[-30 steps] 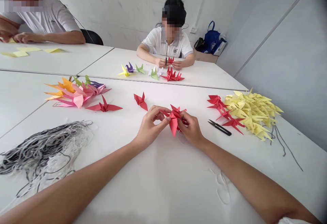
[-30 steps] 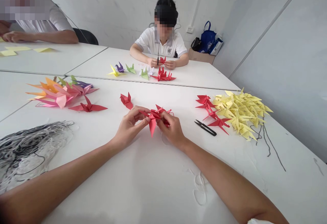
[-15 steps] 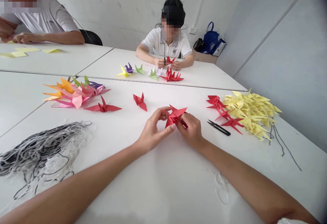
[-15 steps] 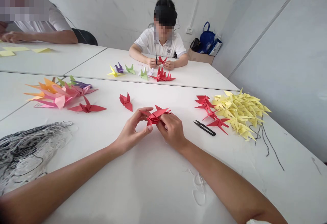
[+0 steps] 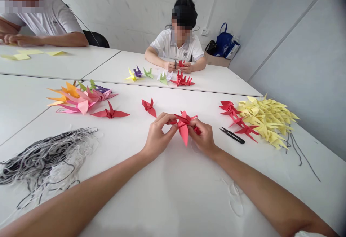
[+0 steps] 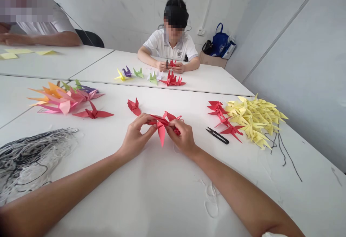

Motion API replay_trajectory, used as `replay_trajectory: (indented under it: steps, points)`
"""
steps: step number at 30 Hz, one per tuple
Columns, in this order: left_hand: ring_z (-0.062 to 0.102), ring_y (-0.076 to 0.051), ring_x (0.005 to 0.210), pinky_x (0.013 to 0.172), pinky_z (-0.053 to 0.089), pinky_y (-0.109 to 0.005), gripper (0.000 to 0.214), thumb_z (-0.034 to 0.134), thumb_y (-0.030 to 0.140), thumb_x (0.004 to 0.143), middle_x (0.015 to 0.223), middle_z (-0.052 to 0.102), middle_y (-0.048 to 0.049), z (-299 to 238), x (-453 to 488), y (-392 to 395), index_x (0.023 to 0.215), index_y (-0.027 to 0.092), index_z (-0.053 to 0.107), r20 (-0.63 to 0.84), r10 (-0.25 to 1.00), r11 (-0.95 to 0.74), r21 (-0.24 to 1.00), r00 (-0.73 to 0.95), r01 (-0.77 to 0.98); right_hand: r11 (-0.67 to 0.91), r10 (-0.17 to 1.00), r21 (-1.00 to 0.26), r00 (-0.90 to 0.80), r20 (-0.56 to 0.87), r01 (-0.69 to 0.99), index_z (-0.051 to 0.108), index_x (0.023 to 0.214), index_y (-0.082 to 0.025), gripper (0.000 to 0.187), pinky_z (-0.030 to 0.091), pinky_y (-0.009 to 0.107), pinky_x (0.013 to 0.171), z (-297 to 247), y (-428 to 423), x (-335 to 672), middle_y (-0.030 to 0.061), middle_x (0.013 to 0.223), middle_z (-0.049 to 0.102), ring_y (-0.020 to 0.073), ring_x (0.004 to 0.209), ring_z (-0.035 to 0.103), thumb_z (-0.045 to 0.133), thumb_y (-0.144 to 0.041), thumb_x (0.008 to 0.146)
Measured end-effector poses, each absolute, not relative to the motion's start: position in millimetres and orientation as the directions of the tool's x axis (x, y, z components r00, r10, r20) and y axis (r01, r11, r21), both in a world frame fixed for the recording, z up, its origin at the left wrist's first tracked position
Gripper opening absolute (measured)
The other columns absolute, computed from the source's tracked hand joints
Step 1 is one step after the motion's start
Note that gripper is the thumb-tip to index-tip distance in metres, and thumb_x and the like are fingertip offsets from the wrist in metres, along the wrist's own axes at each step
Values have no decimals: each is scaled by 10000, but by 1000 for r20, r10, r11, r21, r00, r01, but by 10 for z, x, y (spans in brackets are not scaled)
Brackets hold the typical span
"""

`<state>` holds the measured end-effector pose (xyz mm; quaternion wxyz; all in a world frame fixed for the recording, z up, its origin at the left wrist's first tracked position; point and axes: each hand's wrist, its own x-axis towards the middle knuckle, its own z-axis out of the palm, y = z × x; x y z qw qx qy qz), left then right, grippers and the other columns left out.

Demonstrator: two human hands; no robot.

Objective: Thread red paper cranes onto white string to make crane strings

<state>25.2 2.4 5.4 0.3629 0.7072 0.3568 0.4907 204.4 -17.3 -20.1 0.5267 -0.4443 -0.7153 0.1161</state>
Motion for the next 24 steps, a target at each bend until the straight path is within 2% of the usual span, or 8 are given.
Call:
replay_trajectory:
  steps: [3,11,19,24]
  points:
    - [566,-193,833,779,429,-313,154,587,202,888,897,658,-30,44,246,34,944,259,719,451,864,-488,859,223,153,554,789,-674,-50,612,488,533,737,-200,207,343,237,492,-203,-181,2040,-42,600,493,96,513,392,542,-251,937]
    - [584,-169,818,755,449,-288,170,576,158,895,882,667,-22,61,246,16,945,239,716,533,826,-562,807,186,183,537,817,-728,-49,574,426,515,720,-200,214,335,229,485,-196,-185,2023,-43,612,485,92,522,399,559,-252,923]
    - [544,-137,791,729,462,-275,264,522,80,906,834,555,-13,-13,237,39,972,247,715,604,758,-644,752,244,140,543,818,-733,-60,572,411,506,716,-199,228,322,232,489,-200,-185,2028,-44,602,462,91,519,384,536,-250,936]
    - [527,-137,805,718,454,-265,286,501,69,913,840,568,-10,2,236,31,1015,254,694,613,758,-649,741,220,173,556,813,-726,-81,577,404,522,719,-196,200,318,234,484,-192,-180,2024,-40,611,475,91,516,382,542,-223,916]
